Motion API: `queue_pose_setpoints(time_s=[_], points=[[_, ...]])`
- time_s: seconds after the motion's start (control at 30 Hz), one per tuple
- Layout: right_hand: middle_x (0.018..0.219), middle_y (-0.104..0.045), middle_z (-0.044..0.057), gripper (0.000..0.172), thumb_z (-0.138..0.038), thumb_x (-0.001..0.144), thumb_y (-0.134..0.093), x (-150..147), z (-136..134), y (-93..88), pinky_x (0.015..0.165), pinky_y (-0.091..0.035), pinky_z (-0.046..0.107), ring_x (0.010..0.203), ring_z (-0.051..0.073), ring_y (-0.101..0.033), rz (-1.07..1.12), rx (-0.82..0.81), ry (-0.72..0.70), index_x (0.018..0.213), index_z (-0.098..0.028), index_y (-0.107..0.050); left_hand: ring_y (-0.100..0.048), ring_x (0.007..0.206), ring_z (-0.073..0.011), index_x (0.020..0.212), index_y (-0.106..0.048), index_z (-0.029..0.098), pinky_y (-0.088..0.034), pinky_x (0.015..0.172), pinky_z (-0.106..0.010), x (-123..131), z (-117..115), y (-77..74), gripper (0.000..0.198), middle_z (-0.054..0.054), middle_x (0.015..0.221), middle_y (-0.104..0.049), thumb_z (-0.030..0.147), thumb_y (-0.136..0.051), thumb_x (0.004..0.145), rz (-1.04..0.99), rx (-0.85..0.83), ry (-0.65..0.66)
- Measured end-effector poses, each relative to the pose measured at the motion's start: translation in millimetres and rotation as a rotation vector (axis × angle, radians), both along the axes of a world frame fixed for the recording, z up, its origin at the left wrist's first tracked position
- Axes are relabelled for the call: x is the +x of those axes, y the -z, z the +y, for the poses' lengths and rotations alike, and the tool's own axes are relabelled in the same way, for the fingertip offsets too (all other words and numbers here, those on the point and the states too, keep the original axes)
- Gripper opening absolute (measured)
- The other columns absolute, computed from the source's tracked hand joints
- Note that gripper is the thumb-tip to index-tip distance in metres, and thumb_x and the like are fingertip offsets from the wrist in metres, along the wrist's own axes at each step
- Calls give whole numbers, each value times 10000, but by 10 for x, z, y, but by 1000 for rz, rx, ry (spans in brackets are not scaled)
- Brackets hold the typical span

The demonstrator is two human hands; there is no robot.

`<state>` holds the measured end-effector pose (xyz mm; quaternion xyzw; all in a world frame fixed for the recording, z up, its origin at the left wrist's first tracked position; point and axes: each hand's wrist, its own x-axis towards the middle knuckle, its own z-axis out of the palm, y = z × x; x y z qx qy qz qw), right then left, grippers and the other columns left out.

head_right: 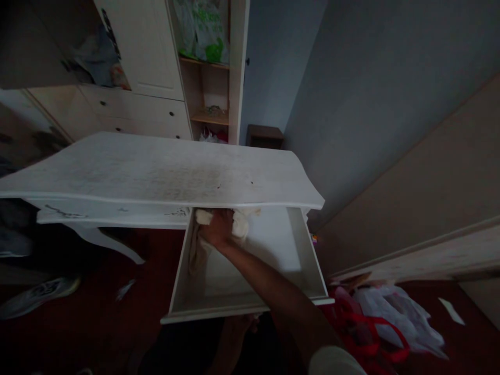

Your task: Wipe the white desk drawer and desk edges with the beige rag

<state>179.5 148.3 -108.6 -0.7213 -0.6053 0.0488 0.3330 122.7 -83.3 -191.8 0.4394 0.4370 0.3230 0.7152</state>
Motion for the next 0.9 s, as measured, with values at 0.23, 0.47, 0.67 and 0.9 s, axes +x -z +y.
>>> queue_pose_setpoints(time_s=[0.23, 0.47, 0.67, 0.9], points=[[1230, -599, 155, 492, -191, 692, -657, -22, 5, -87, 1018, -416, 408, 1176, 297, -518, -7, -83, -219, 1172, -121, -582, -601, 717, -217, 779, -642, 158, -476, 756, -359, 17, -17, 98, 584, -75, 762, -659, 731, -533, 762, 39, 18, -3], [1232, -603, 193, 515, -234, 659, -766, 367, -442, -351, 1061, -397, 382, 1194, 285, -543, -228, -301, -892, 1122, -61, -621, -574, 664, -196, 740, -648, 154, -466, 706, -340, 17, 14, -22, 549, -61, 715, -644, 699, -582, 738, -27, -22, 17], [1568, -275, 188, 809, -258, 684, -760, 681, -889, -421, 1192, -99, 536, 1484, 314, -158, -343, -275, -800, 1420, -156, -439, -564, 671, -193, 713, -641, 159, -475, 687, -332, 17, 33, -113, 526, -66, 719, -648, 684, -610, 715, -54, -67, 27], [1560, -127, 332, 1166, -330, 587, -781, 851, -729, -80, 1155, -176, 594, 1472, 431, -93, 18, -513, -311, 1517, -22, -148, -582, 699, -205, 711, -629, 167, -476, 718, -343, 30, 16, -21, 579, -72, 737, -656, 744, -595, 698, -16, -37, 7]])
